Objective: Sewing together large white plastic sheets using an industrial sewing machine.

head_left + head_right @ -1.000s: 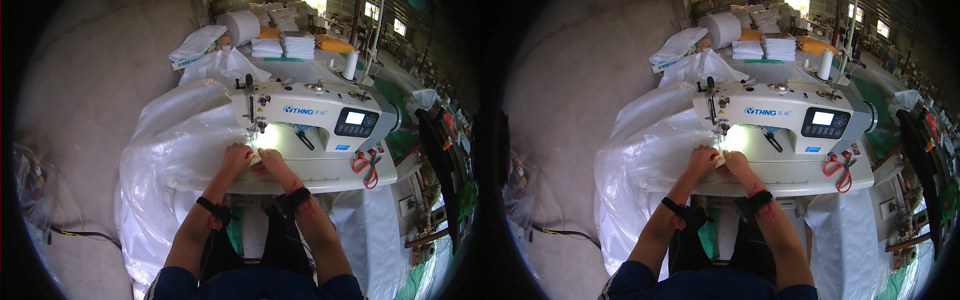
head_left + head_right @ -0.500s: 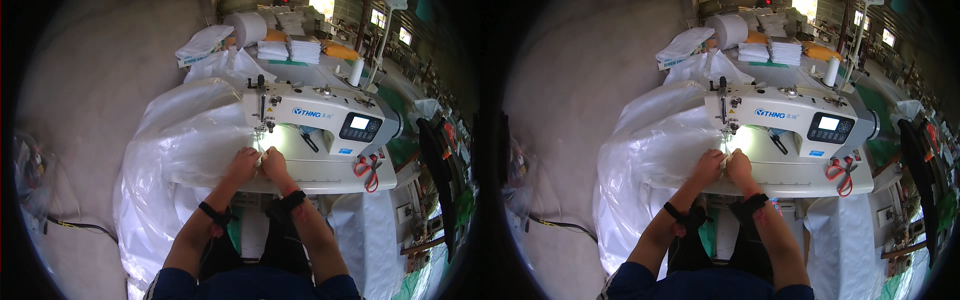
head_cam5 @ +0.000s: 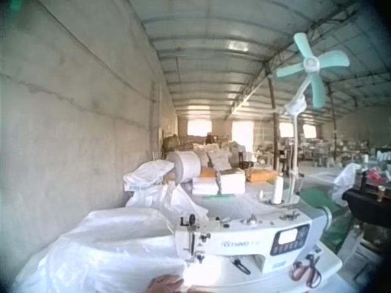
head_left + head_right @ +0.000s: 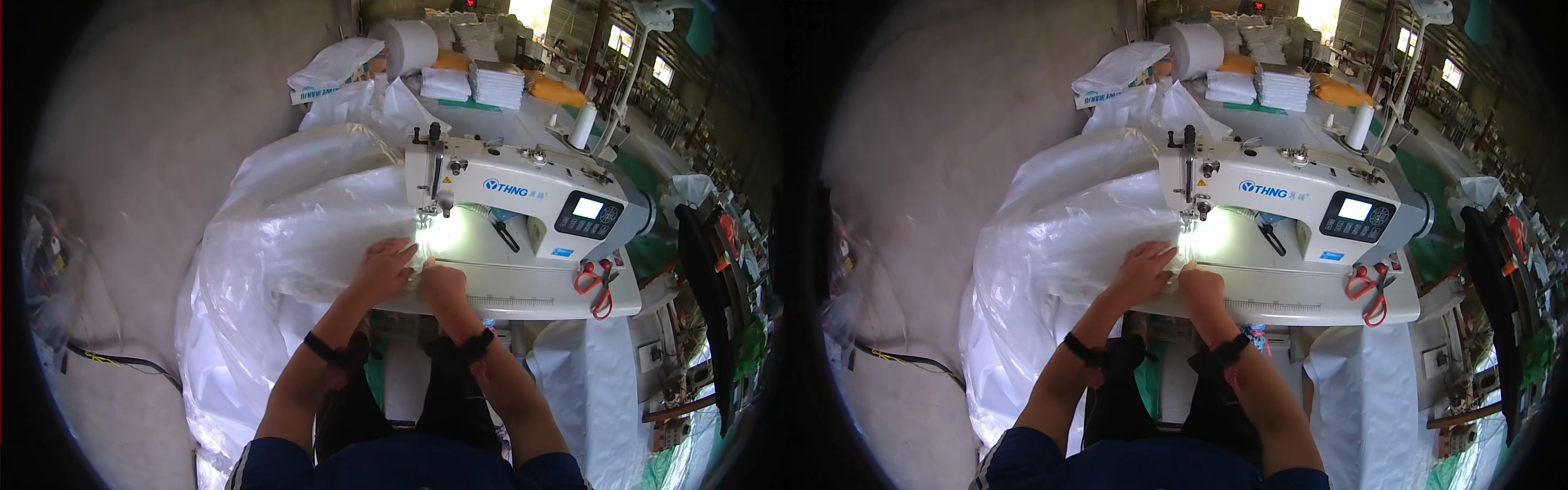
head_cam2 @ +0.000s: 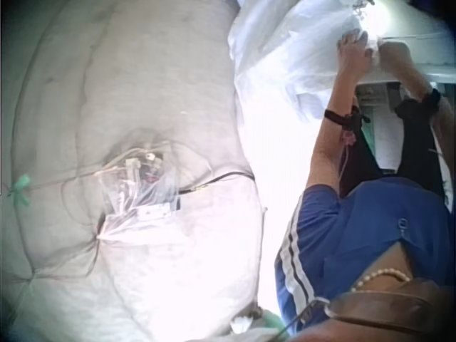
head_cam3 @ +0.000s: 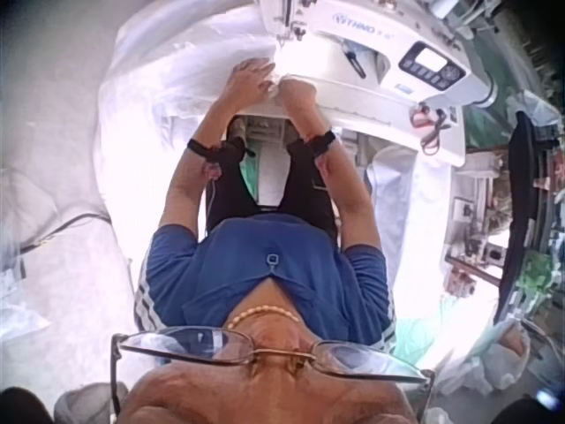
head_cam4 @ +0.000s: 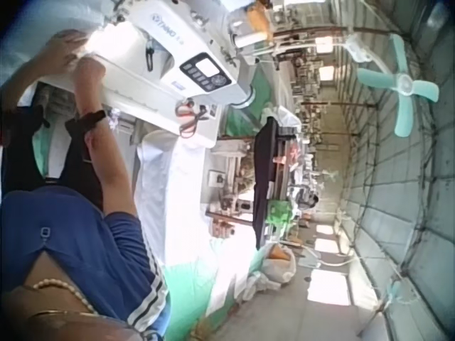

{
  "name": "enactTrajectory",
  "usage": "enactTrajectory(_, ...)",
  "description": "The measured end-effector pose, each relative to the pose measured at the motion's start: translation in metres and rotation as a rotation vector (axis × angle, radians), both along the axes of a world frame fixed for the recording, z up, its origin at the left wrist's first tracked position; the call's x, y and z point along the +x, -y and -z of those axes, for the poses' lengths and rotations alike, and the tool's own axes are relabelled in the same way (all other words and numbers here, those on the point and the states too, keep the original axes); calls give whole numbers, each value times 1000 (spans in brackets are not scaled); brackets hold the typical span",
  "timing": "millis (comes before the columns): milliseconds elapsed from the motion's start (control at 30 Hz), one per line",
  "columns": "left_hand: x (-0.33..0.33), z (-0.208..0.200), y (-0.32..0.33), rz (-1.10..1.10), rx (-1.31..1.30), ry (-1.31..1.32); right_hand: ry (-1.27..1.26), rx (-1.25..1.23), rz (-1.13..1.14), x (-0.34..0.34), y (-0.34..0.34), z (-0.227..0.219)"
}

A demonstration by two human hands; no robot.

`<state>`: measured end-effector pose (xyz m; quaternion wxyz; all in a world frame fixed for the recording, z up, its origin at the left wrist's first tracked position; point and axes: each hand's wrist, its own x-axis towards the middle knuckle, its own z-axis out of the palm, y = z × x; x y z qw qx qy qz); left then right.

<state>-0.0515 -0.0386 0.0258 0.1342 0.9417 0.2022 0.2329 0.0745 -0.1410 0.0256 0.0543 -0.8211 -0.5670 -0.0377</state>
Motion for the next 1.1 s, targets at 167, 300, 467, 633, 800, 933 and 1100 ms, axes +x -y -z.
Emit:
enactTrajectory(167, -69, -4, -5, -296, 261, -138, 223, 71, -148, 0, 0, -1)
enactTrajectory(300, -86, -5, -43, -335, 155, -228, 189, 109, -163, -5, -15, -3)
enactTrajectory(467, -69, -12, -70, -331, 34, -266, 176, 3, -66, -8, -32, -2)
enactTrajectory(633, -56, -16, -82, -386, 16, -377, 175, 93, -26, -1, -46, -1)
enactTrajectory(800, -38, -14, -106, -435, -16, -406, 164, 91, -20, 7, -56, -3)
enactTrajectory(933, -20, -16, -120, -534, -92, -422, -79, 135, 40, 9, -49, -7)
enactTrajectory(1100, -27, -19, -113, -688, -38, -362, -489, 381, -83, -12, 1, -12)
